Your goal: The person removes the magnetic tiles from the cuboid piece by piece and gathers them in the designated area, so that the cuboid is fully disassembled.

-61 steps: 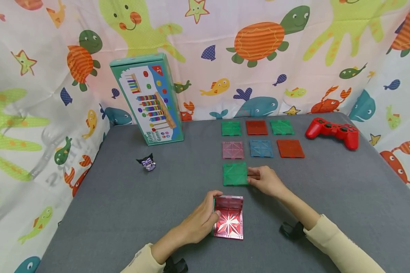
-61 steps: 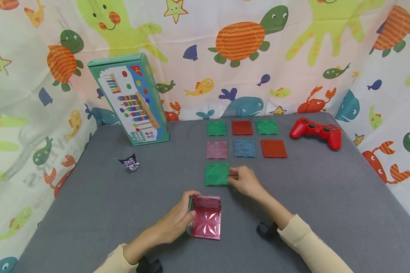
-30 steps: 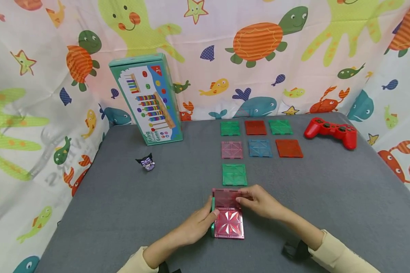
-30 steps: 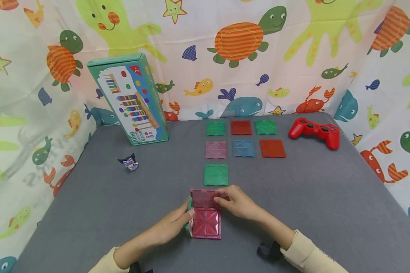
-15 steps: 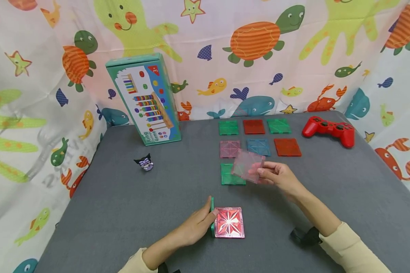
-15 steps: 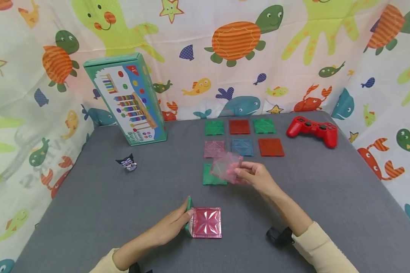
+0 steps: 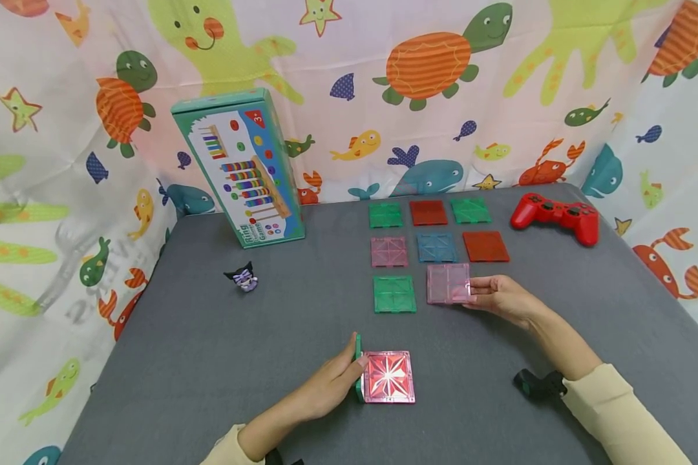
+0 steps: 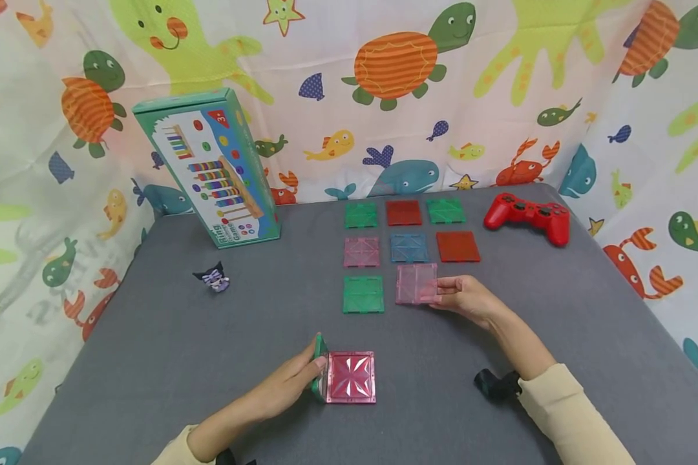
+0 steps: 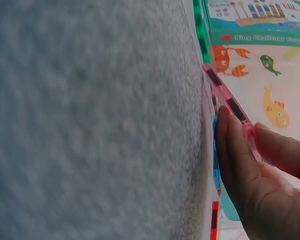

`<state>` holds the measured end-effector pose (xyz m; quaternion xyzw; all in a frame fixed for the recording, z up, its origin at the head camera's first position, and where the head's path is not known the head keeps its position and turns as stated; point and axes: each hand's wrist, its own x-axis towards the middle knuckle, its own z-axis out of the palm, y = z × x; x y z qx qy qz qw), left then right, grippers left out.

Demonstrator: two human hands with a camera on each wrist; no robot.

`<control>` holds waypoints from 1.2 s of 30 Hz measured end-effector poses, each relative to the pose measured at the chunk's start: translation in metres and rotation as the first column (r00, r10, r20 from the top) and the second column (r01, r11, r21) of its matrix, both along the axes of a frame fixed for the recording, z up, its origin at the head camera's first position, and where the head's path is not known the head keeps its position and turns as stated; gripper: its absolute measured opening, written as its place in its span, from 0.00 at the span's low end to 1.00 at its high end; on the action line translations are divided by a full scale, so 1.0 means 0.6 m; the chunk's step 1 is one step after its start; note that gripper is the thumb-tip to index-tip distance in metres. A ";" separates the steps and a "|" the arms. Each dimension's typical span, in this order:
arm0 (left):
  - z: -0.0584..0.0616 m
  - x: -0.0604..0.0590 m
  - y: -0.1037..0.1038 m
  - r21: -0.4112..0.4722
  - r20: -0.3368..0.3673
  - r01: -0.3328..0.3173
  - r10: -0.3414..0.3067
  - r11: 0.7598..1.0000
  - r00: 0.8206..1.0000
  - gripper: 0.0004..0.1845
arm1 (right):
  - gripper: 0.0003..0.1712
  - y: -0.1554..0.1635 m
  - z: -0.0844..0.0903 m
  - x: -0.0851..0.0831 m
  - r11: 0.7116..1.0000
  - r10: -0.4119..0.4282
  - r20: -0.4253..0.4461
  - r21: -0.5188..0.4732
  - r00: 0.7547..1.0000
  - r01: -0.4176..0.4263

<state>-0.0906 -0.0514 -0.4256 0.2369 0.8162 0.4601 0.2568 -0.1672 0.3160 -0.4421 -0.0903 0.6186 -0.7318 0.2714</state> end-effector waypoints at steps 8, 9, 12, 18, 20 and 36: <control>0.000 0.000 0.000 -0.001 -0.009 -0.006 0.006 1.000 1.000 0.34 | 0.32 0.001 0.010 -0.002 0.943 -0.008 -0.068 0.331 0.998 0.030; 0.000 0.000 -0.001 0.001 -0.008 -0.004 0.004 1.000 1.000 0.34 | 0.31 -0.001 0.013 0.000 0.922 -0.008 -0.095 0.384 0.995 0.044; 0.002 0.000 -0.001 0.007 -0.008 0.002 -0.002 1.000 1.000 0.34 | 0.28 -0.010 0.022 0.005 0.847 -0.008 -0.169 0.523 0.986 0.097; 0.001 -0.001 -0.003 0.009 -0.034 0.003 -0.003 1.000 0.999 0.35 | 0.23 -0.034 0.035 0.023 0.621 0.037 -0.382 0.733 0.923 0.278; 0.000 0.000 -0.003 0.008 -0.047 -0.001 0.002 1.000 0.999 0.35 | 0.21 -0.044 0.041 0.034 0.543 0.066 -0.464 0.760 0.884 0.358; -0.004 0.001 -0.020 0.189 0.100 -0.076 0.058 0.979 0.993 0.23 | 0.21 -0.201 0.036 0.153 0.633 0.453 -0.339 0.774 0.825 -0.029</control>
